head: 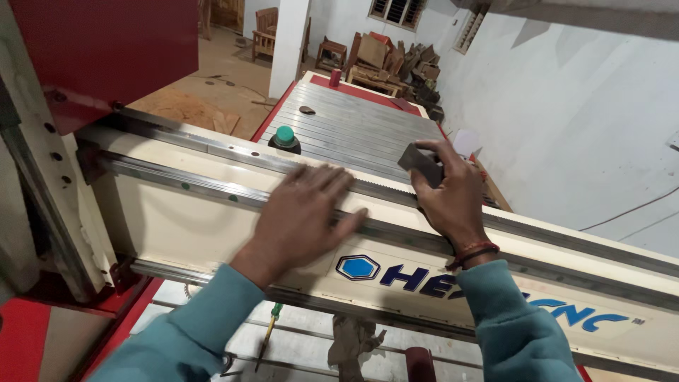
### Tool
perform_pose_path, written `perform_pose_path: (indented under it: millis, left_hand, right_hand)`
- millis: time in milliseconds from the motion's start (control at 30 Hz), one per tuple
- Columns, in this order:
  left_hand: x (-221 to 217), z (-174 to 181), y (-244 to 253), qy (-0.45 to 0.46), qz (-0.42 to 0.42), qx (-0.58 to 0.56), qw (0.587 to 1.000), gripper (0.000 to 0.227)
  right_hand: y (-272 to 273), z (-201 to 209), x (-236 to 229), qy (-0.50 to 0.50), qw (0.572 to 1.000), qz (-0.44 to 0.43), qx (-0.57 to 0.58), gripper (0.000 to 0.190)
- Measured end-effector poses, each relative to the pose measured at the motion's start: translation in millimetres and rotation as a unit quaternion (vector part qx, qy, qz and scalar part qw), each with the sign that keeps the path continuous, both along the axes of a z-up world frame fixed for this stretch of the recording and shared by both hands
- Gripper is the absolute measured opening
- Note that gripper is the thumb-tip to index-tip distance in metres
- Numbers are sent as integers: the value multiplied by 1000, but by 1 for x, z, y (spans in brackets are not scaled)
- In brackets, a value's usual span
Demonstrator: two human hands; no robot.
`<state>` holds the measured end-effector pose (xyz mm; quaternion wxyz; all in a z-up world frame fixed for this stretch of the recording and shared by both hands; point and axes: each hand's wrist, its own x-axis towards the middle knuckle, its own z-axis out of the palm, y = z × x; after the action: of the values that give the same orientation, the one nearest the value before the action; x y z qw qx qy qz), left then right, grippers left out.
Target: The person sands the horizontal metal rail of a CNC machine using a small abrasive block, moving it back and forth along the length of the rail.
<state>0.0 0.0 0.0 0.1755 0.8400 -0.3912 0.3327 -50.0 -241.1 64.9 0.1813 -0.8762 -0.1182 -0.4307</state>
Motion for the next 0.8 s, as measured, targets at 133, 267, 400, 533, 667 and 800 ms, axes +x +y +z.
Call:
perform_pose_path:
  millis: [133,267,400,533,667,800]
  left_hand:
    - [34,12,53,46,29,-13,998,66]
    - [51,20,91,45,60,3,997,66]
    - [53,20,102,54,98,14,994,60]
    - [52,17,102,18,115,-14,993,56]
    - [56,8,100,-35,125,-28,991,53]
    - [58,5,100,-37,133,-33,990,54]
  right_hand:
    - [-8,-5,2,-30,998,-54,27,20]
    - [-7,-5,-4,-48,998,-44,20,17]
    - [3,-5,-18,-110,985,-92,-93,24]
    - [5,-2,-32,-54,996,-72,30,24]
    - [-15,9,-47,98,964,5,246,23]
    - [-24,12,-50,170,920,-16,353,27]
